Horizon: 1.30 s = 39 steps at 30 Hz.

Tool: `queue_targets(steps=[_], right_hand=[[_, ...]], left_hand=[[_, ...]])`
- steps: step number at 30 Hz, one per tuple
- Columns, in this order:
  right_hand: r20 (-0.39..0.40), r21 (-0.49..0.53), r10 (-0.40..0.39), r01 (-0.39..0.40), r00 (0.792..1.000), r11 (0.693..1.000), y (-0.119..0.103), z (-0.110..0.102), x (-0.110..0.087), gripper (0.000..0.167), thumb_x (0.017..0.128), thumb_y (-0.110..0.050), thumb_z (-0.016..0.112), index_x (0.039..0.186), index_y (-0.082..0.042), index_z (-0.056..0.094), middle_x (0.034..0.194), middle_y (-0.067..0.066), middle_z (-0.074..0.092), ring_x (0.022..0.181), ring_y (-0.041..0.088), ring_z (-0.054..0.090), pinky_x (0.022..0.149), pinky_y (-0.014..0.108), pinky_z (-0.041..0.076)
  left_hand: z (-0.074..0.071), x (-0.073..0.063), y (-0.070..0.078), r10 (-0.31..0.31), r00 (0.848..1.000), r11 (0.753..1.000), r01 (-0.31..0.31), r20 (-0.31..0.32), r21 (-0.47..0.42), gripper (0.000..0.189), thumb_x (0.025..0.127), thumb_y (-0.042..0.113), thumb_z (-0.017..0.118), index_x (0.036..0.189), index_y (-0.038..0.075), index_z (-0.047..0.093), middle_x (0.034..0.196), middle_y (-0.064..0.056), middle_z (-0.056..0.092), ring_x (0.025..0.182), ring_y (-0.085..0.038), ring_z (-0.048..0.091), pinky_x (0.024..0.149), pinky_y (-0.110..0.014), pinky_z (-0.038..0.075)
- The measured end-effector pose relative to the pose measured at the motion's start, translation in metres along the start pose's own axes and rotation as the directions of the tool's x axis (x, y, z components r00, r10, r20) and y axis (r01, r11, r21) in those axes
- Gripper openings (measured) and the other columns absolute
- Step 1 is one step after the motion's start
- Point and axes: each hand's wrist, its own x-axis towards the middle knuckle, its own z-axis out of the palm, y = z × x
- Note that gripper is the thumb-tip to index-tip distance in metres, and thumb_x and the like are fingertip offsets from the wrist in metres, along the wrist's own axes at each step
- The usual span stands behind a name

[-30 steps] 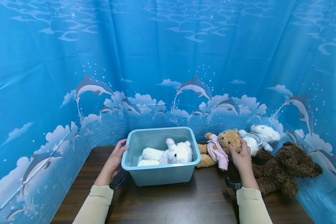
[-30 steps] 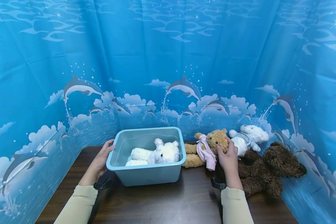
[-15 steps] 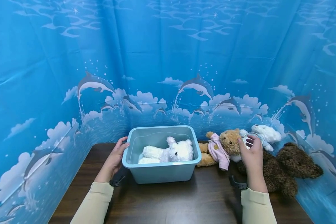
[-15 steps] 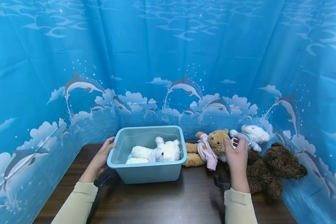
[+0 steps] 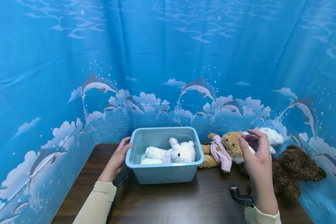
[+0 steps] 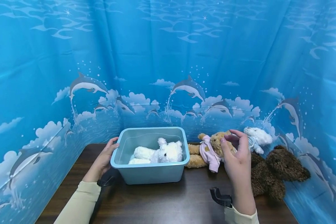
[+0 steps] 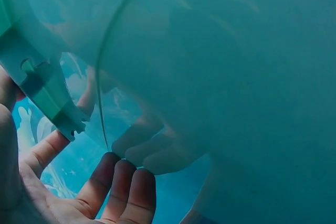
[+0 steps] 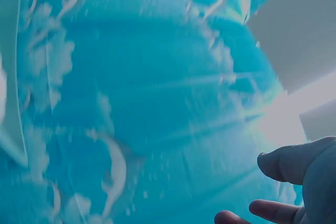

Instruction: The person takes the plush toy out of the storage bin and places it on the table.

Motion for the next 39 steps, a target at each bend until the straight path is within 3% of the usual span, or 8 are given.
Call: queue_targets(steps=[5, 7, 10, 15, 23, 31, 37, 39], right_hand=[[0.092, 0.035, -0.116, 0.114, 0.989, 0.993, -0.018, 0.019, -0.011, 0.045, 0.113, -0.03, 0.061, 0.155, -0.023, 0.049, 0.134, 0.004, 0.063, 0.125, 0.004, 0.057, 0.105, 0.02, 0.043], [0.133, 0.041, -0.151, 0.147, 0.98, 0.988, -0.024, 0.028, -0.011, 0.045, 0.113, -0.031, 0.06, 0.155, -0.021, 0.048, 0.133, 0.006, 0.064, 0.123, 0.006, 0.059, 0.106, 0.02, 0.045], [0.195, 0.065, -0.168, 0.158, 0.966, 0.985, -0.032, 0.043, -0.008, 0.047, 0.113, -0.034, 0.061, 0.155, -0.019, 0.048, 0.133, 0.009, 0.065, 0.124, 0.016, 0.062, 0.111, 0.035, 0.049], [0.292, 0.077, -0.106, 0.087, 0.951, 0.993, -0.04, 0.074, 0.003, 0.052, 0.11, -0.043, 0.065, 0.153, -0.019, 0.049, 0.137, 0.014, 0.064, 0.13, 0.033, 0.064, 0.113, 0.061, 0.05], [0.39, -0.143, 0.096, -0.043, 0.916, 0.989, -0.039, 0.112, 0.019, 0.063, 0.107, -0.059, 0.062, 0.154, -0.02, 0.048, 0.143, 0.015, 0.062, 0.131, 0.037, 0.064, 0.102, 0.061, 0.056], [0.581, -0.397, 0.174, 0.09, 0.795, 0.914, -0.04, 0.137, 0.043, 0.065, 0.106, -0.06, 0.063, 0.152, -0.016, 0.05, 0.149, 0.021, 0.059, 0.125, 0.041, 0.066, 0.094, 0.057, 0.058], [0.721, -0.498, 0.243, 0.242, 0.649, 0.833, -0.036, 0.158, 0.057, 0.072, 0.103, -0.06, 0.068, 0.155, -0.013, 0.051, 0.16, 0.022, 0.054, 0.137, 0.041, 0.061, 0.105, 0.059, 0.055], [0.741, -0.517, 0.277, 0.257, 0.612, 0.816, -0.035, 0.163, 0.06, 0.076, 0.101, -0.062, 0.07, 0.156, -0.012, 0.052, 0.16, 0.021, 0.055, 0.139, 0.04, 0.06, 0.107, 0.058, 0.055]], left_hand=[[-0.001, 0.001, 0.001, 0.0, 1.0, 1.0, 0.0, 0.009, 0.007, 0.067, 0.11, 0.059, 0.055, 0.165, 0.031, 0.028, 0.163, -0.017, 0.041, 0.147, -0.042, 0.048, 0.118, -0.062, 0.048], [0.0, 0.0, 0.002, -0.001, 1.0, 1.0, 0.001, 0.012, 0.004, 0.067, 0.111, 0.057, 0.055, 0.166, 0.03, 0.028, 0.165, -0.017, 0.04, 0.149, -0.043, 0.046, 0.119, -0.063, 0.046], [0.0, -0.001, 0.003, -0.003, 1.0, 1.0, 0.003, 0.011, 0.005, 0.066, 0.112, 0.055, 0.054, 0.166, 0.03, 0.028, 0.164, -0.018, 0.04, 0.149, -0.044, 0.045, 0.12, -0.064, 0.045], [-0.003, -0.002, 0.005, -0.009, 1.0, 1.0, 0.009, 0.005, 0.003, 0.065, 0.112, 0.056, 0.053, 0.166, 0.03, 0.028, 0.165, -0.017, 0.04, 0.15, -0.044, 0.044, 0.121, -0.065, 0.043], [-0.001, 0.0, 0.004, -0.014, 1.0, 1.0, 0.014, 0.008, -0.012, 0.067, 0.11, 0.058, 0.056, 0.165, 0.031, 0.029, 0.163, -0.02, 0.043, 0.148, -0.043, 0.048, 0.12, -0.064, 0.045], [0.0, -0.001, 0.002, -0.031, 1.0, 1.0, 0.031, 0.006, -0.001, 0.067, 0.109, 0.06, 0.056, 0.164, 0.032, 0.029, 0.165, -0.016, 0.04, 0.15, -0.043, 0.045, 0.121, -0.066, 0.044], [0.001, -0.002, 0.001, -0.024, 1.0, 1.0, 0.024, 0.005, 0.0, 0.069, 0.109, 0.061, 0.055, 0.165, 0.032, 0.027, 0.166, -0.016, 0.039, 0.149, -0.043, 0.045, 0.12, -0.065, 0.045], [0.001, -0.001, 0.001, -0.024, 1.0, 1.0, 0.024, 0.011, 0.002, 0.069, 0.11, 0.061, 0.054, 0.166, 0.031, 0.026, 0.167, -0.016, 0.038, 0.15, -0.043, 0.045, 0.119, -0.065, 0.045]])
